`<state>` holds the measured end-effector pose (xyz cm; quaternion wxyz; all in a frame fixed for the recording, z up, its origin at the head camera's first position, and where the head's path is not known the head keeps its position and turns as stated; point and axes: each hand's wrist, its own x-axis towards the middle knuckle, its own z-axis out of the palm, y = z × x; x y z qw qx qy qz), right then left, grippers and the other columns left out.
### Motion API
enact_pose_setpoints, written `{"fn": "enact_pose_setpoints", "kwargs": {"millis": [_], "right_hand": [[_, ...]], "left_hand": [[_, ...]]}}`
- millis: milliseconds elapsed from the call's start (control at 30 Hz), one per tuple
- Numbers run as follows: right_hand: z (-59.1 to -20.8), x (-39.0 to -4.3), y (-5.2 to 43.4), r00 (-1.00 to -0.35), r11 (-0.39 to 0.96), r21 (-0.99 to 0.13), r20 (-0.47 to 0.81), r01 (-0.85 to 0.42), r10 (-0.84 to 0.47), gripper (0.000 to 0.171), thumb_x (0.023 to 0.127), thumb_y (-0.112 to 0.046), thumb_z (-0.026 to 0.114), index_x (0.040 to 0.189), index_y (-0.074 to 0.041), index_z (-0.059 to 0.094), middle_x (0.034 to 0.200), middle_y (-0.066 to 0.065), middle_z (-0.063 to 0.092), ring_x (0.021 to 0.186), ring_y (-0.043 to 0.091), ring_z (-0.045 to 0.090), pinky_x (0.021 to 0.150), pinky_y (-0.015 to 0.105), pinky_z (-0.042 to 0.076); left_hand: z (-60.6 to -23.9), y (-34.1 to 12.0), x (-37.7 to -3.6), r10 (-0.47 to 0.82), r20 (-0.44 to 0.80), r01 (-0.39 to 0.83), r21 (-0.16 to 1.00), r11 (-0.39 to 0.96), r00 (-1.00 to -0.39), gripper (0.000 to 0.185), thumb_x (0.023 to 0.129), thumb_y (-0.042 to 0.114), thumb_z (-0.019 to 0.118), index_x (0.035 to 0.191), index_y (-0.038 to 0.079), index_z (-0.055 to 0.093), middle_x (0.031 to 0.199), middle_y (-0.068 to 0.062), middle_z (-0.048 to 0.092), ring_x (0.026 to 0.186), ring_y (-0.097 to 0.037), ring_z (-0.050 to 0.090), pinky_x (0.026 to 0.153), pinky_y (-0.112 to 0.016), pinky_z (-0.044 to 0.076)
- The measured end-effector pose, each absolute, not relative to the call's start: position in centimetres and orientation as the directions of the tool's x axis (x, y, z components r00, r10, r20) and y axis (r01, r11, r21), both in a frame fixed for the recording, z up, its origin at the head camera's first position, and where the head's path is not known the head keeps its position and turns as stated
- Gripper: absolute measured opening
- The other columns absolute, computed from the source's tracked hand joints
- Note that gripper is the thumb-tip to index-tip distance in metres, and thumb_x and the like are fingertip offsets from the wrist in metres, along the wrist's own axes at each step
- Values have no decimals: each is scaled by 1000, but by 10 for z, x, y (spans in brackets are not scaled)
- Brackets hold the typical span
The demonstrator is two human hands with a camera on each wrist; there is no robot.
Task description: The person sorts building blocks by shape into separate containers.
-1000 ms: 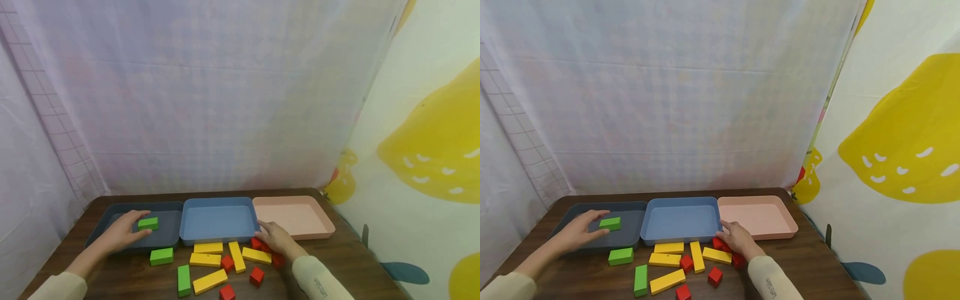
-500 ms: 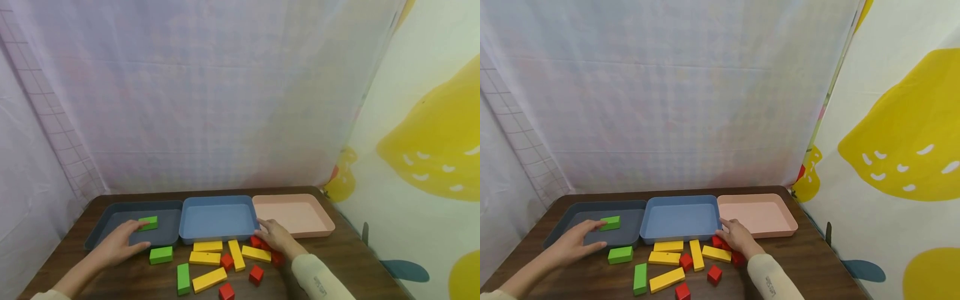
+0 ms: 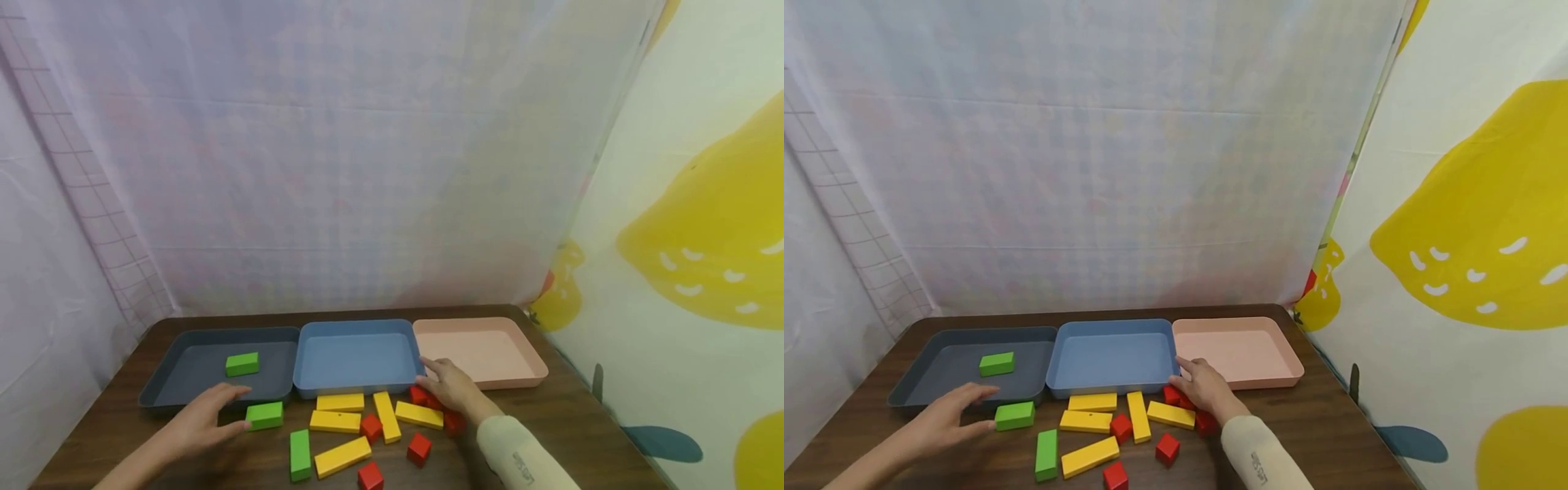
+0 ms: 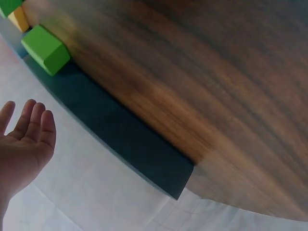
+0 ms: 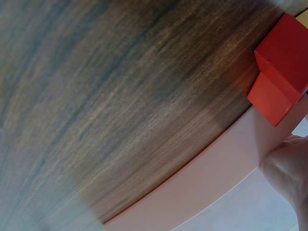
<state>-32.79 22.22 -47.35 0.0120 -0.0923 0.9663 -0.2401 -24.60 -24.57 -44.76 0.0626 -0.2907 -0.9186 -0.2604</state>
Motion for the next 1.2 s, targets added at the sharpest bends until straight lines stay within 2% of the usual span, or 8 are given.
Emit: {"fn": "enact_pose_setpoints", "kwargs": {"millis": [133, 367, 467, 633, 767, 967, 1200], "right_hand": [[-474, -328, 223, -985, 873, -461, 12, -160, -174, 58, 97, -45, 62, 146, -17, 52, 138, 23, 52, 123, 42, 52, 104, 60, 39], [-474, -329, 223, -986, 873, -464, 7, -150, -166, 57, 97, -44, 62, 146, -17, 51, 139, 22, 51, 124, 41, 52, 104, 60, 38], [-474, -328, 222, -986, 872, -465, 10, -153, -168, 57, 97, -44, 62, 146, -17, 52, 139, 22, 52, 124, 41, 52, 104, 59, 39], [-474, -328, 222, -985, 871, -465, 10, -158, -173, 58, 97, -44, 62, 147, -17, 51, 139, 21, 52, 124, 40, 53, 104, 59, 39], [-473, -329, 222, -985, 872, -464, 12, -158, -172, 58, 97, -45, 61, 147, -17, 51, 139, 21, 51, 124, 41, 53, 104, 60, 39], [-474, -329, 221, -985, 876, -457, 8, -156, -171, 58, 97, -45, 61, 147, -17, 51, 138, 21, 52, 123, 40, 53, 103, 59, 39], [-474, -328, 221, -985, 878, -452, 9, -158, -173, 57, 97, -44, 61, 146, -17, 52, 137, 21, 53, 123, 40, 53, 103, 59, 39]], "left_hand": [[-459, -246, -250, 536, 268, 597, 431, 676, -800, 56, 89, 35, 75, 125, -4, 60, 113, -10, 63, 97, -31, 62, 74, -44, 54], [-463, -238, -251, 525, 133, 513, 505, 694, -841, 59, 91, 40, 72, 129, -3, 59, 119, -12, 61, 111, -43, 57, 87, -61, 48], [-465, -236, -251, 524, 115, 504, 506, 700, -844, 59, 91, 39, 72, 129, -3, 58, 117, -11, 60, 109, -41, 58, 86, -59, 49], [-470, -236, -253, 544, 152, 543, 483, 687, -825, 56, 92, 36, 72, 127, -6, 59, 109, -7, 59, 94, -23, 60, 73, -43, 53], [-466, -234, -252, 525, 135, 518, 484, 705, -840, 57, 90, 38, 72, 127, -4, 60, 105, -2, 57, 89, -13, 55, 71, -34, 50], [-464, -227, -253, 466, 100, 461, 424, 780, -879, 53, 86, 34, 77, 123, -1, 63, 108, -3, 60, 95, -22, 61, 77, -43, 53], [-463, -221, -254, 410, 69, 401, 402, 823, -909, 45, 83, 28, 80, 117, 0, 67, 102, -1, 62, 91, -19, 60, 76, -43, 52]]}}
